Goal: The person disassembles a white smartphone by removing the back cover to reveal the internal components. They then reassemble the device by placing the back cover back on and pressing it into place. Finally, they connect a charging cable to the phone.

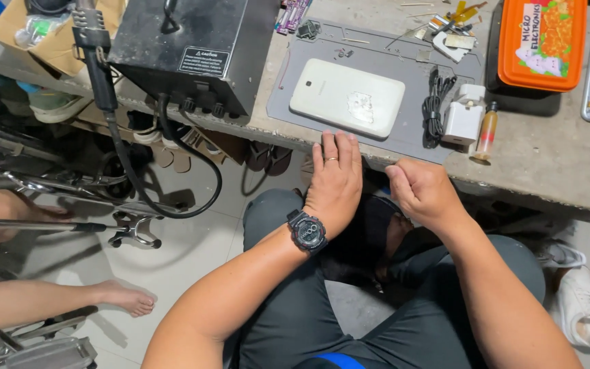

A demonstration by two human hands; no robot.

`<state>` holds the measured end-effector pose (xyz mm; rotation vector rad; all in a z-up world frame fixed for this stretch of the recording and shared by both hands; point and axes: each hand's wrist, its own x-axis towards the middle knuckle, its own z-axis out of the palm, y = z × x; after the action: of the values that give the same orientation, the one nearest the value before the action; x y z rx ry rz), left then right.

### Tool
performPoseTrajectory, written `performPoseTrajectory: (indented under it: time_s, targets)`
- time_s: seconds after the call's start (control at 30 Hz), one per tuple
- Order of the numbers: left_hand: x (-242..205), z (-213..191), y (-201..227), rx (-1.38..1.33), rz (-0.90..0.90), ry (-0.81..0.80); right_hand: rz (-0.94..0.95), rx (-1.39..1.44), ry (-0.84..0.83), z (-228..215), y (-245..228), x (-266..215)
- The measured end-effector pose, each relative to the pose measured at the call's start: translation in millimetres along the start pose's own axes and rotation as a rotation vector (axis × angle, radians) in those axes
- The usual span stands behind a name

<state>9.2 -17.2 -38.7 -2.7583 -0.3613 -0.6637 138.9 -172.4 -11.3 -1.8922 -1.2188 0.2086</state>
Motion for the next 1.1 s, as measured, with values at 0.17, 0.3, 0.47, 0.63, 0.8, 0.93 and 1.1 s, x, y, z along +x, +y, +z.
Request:
performPoseTrajectory:
  time_s: [0.17, 0.3, 0.47, 0.63, 0.8, 0.93, 1.1]
  targets:
    - [2, 2, 5, -0.024, -0.043, 0.051, 0.024, 0.021, -0.023, 3, 8, 0]
    - [5, 0, 4, -0.113, -0.042, 0.131, 0.083, -0.006, -0.059, -7, -34, 11]
    - [10, 6, -3, -0.262, 0.084, 0.322, 0.114, 0.002, -0.078, -2, -41, 15]
    - [8, 3, -24, -0.307, 0.138, 0.414, 0.078, 0.014, -0.063, -2, -39, 17]
    - [8, -14, -31, -0.457, 0.04, 0.421, 0.045, 0.186, 0.087, -8, -35, 17]
    - [9, -15, -39, -0.523, 0.099, 0.421, 0.026, 0.161, 0.22, -10, -41, 23]
    - [10, -37, -38, -1.218, -0.305, 0.226, -0.14, 0.422, 0.41, -2, -59, 32]
